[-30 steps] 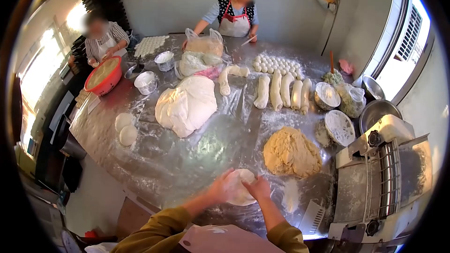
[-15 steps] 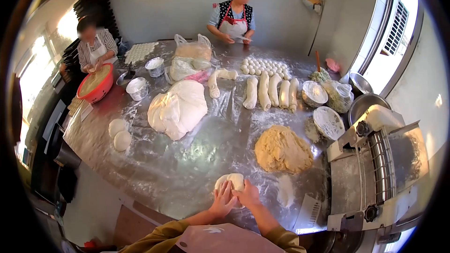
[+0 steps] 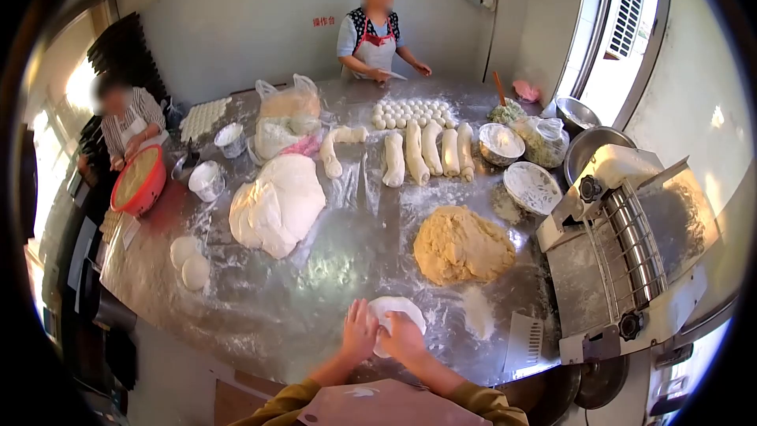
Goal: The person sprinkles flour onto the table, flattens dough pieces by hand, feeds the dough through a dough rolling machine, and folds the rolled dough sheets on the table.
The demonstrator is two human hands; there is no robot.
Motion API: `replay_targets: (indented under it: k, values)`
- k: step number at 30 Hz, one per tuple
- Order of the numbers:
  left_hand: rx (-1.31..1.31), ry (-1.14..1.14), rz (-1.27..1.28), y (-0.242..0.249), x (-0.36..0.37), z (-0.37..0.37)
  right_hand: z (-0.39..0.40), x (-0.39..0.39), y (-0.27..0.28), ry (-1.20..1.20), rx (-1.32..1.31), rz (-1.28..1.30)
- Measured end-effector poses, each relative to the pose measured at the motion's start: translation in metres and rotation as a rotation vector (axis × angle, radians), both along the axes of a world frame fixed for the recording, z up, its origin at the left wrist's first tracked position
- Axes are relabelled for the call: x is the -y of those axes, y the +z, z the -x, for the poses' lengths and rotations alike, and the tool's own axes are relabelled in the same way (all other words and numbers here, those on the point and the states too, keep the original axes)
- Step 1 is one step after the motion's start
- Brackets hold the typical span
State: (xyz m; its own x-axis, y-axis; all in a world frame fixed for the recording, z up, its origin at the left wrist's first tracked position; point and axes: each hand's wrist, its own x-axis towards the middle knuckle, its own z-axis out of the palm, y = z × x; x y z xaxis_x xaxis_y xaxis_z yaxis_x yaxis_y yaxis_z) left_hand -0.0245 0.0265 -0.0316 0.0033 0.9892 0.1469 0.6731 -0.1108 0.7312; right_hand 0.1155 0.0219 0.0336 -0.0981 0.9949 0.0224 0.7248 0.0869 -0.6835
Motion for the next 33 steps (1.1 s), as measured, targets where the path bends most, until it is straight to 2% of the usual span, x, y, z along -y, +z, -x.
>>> replay_targets:
  k: [1,3,5,7,9,10,11,13,16,18,20,22,25,26,29,32,33]
  values:
    - [-0.09,-0.037,-0.021,0.01,0.001,-0.001,-0.008,-0.004,-0.006,-0.058,0.045,-0.074]
    - [-0.254,-0.108,-0.058,0.026,0.007,-0.01,-0.028,-0.008,-0.015,-0.156,0.097,-0.021]
    - [-0.345,-0.189,-0.077,0.018,0.005,-0.019,-0.044,-0.011,-0.025,-0.234,0.179,-0.028]
    - [-0.425,-0.265,-0.116,0.021,-0.001,-0.03,-0.05,-0.006,-0.031,-0.324,0.154,0.092]
    - [-0.495,-0.327,-0.122,0.029,-0.01,-0.037,-0.057,-0.002,-0.058,-0.357,0.089,-0.031]
    - [-0.529,-0.356,-0.117,0.02,-0.013,-0.043,-0.062,-0.003,-0.062,-0.394,0.045,0.021]
    - [-0.369,-0.282,-0.168,0.029,-0.015,-0.051,-0.06,0.001,-0.053,-0.431,-0.001,0.094]
    - [-0.59,-0.418,-0.049,0.041,-0.016,-0.049,-0.065,-0.006,-0.06,-0.462,-0.068,0.17]
    - [-0.562,-0.425,-0.056,0.033,-0.022,-0.053,-0.062,-0.015,-0.059,-0.525,-0.078,0.366]
    - [-0.638,-0.46,-0.001,0.039,-0.033,-0.056,-0.06,-0.024,-0.053,-0.502,-0.108,0.465]
    - [-0.619,-0.457,-0.017,0.036,-0.034,-0.057,-0.06,-0.029,-0.048,-0.515,-0.14,0.474]
    - [-0.602,-0.478,-0.045,0.029,-0.033,-0.054,-0.064,-0.038,-0.035,-0.464,-0.167,0.727]
    - [-0.491,-0.46,-0.056,0.023,-0.023,-0.039,-0.06,-0.031,-0.035,-0.437,-0.257,0.787]
    - [-0.438,-0.45,-0.054,0.022,-0.019,-0.034,-0.058,-0.025,-0.032,-0.357,-0.265,0.674]
    - [-0.215,-0.204,-0.083,0.007,0.012,-0.005,-0.042,-0.006,-0.04,-0.277,-0.046,0.24]
    - [-0.16,-0.129,0.015,-0.003,0.038,0.01,-0.026,-0.001,-0.047,-0.211,-0.088,0.22]
    - [-0.138,-0.151,-0.022,-0.008,0.044,0.013,-0.022,-0.002,-0.04,-0.216,-0.077,0.262]
